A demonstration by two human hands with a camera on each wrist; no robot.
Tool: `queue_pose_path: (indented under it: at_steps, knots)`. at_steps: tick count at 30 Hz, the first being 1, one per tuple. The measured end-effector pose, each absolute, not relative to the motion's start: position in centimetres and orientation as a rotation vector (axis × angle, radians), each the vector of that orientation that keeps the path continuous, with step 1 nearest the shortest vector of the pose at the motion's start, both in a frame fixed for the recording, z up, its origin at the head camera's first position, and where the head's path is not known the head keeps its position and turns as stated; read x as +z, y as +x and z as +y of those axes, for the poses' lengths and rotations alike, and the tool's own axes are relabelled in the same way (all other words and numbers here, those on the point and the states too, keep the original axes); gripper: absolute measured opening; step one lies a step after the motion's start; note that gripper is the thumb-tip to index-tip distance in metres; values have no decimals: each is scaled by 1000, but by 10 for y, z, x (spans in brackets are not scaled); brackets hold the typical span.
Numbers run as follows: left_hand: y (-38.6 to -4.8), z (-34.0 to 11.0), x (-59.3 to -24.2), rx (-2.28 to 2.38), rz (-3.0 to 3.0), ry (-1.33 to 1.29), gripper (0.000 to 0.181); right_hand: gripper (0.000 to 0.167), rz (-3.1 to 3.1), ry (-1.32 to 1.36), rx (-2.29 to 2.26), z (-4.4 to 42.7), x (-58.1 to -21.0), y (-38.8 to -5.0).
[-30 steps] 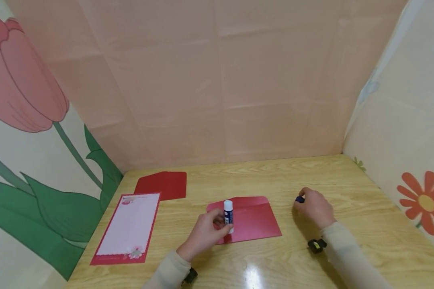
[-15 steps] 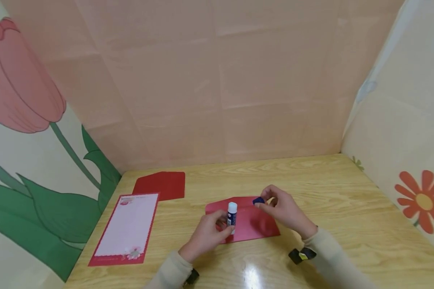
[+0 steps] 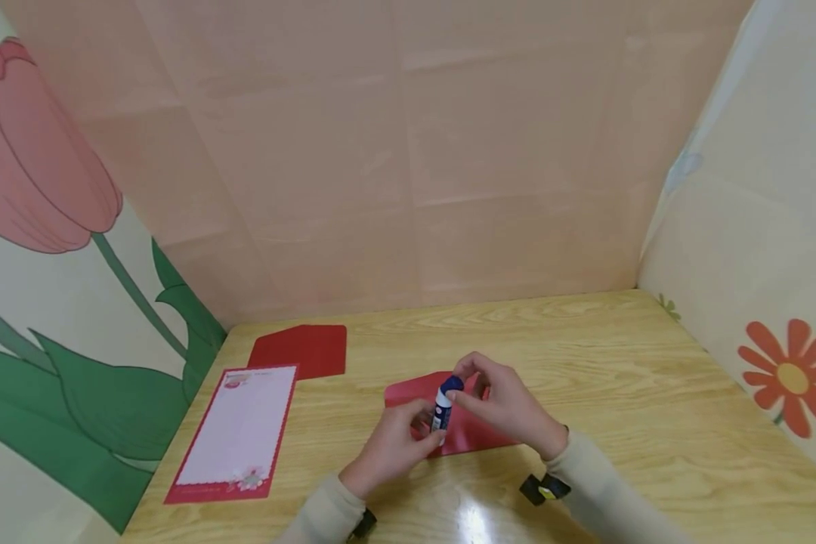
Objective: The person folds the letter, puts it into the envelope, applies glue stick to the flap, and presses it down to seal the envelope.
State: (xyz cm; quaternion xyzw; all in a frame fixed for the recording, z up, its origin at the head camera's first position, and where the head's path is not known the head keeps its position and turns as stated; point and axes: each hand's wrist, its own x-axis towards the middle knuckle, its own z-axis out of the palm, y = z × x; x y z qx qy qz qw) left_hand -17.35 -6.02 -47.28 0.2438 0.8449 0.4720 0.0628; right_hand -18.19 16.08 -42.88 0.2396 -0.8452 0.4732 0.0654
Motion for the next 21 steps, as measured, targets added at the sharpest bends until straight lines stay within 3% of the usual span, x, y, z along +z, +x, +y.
queue_pose_path:
  at_steps: [12, 21]
  knots:
    - [-172, -60, -469, 1398, 2553, 785, 27, 19, -2573, 839, 1365, 163, -423, -186]
    - [-170, -57, -470, 1467, 2497, 778, 25, 17, -2583, 738, 1448, 162, -427, -185]
